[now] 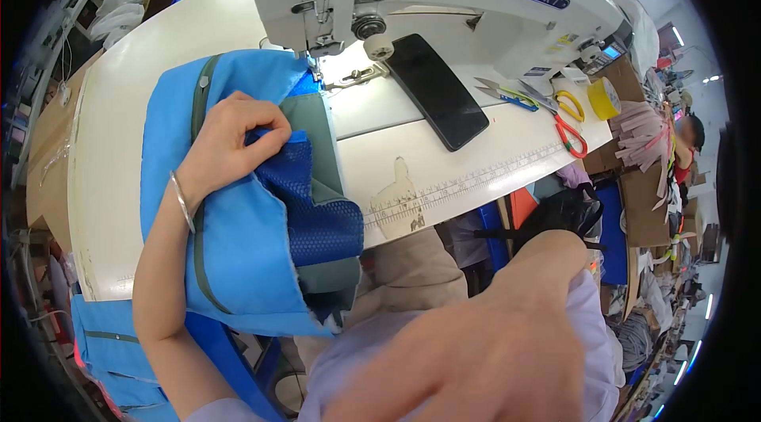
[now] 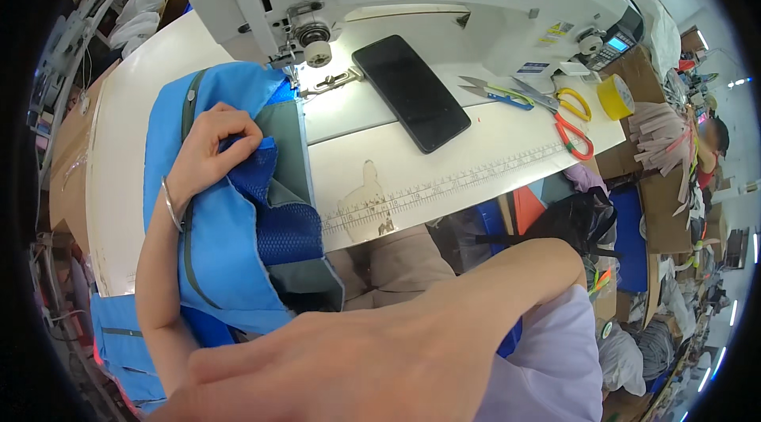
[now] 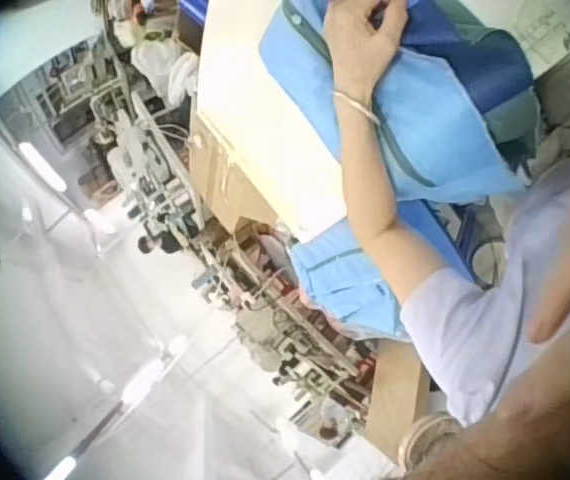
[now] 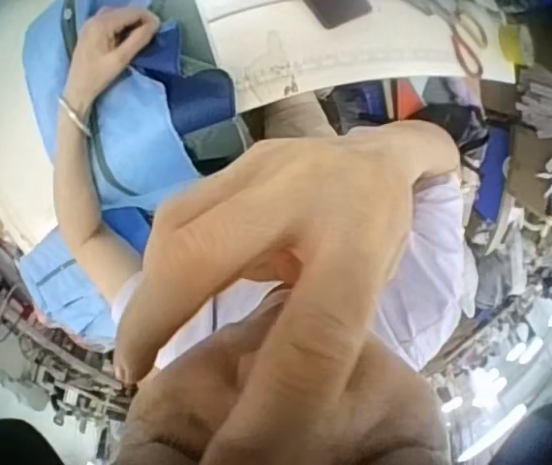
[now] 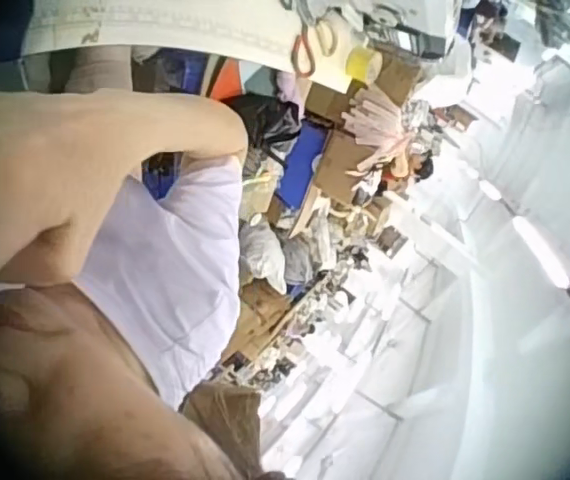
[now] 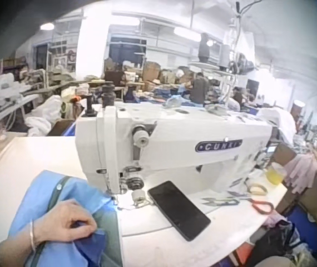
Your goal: The person sews a blue fabric bag using an industrial sewing machine. They align the edges of the bag, guide it under the needle, and stitch along the seams. The person repeatedly adjusts the bag's position to ensure precise stitching.
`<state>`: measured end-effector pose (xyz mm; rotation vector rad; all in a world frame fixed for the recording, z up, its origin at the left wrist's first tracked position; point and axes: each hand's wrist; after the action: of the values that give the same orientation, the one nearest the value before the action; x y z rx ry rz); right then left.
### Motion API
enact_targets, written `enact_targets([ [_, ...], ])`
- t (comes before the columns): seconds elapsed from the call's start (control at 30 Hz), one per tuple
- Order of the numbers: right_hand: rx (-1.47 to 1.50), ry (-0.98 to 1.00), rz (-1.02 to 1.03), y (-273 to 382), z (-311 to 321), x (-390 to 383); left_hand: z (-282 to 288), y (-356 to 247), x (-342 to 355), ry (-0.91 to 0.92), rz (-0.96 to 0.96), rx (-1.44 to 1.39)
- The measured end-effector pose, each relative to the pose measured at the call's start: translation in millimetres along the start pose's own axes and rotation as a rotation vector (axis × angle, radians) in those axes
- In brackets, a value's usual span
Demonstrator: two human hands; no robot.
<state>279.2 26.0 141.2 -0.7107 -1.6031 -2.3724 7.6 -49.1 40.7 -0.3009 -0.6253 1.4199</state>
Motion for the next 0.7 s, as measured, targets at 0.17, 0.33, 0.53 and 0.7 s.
enact_targets([
  [0.17, 0.1, -0.013, -0.075, -11.7, -3.9, 8.6, 3.5, 2.5, -4.6, -0.016, 0.032, -0.038],
  [0.33, 0.145, -0.312, -0.454, -58.2, 5.9, 21.9, 5.1, -3.0, -6.5, -0.162, 0.052, -0.259],
  [0.53, 0.14, -0.188, -0.637, -110.3, 2.9, 24.9, 1.8, -9.3, -6.7, -0.212, 0.023, -0.425],
  [0.7, 0.334, -0.23, -0.534, -126.0, 0.1, 32.5, 11.4, -5.8, -8.7, -0.044, 0.173, -0.818],
])
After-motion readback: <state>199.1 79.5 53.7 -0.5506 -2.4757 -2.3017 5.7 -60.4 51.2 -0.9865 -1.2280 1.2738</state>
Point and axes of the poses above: each hand's wrist, its own x-axis towards the middle knuckle, its own z-axis out of the back of the hand, y = z × x, and after that the axes turned 8 degrees about x, right-handed
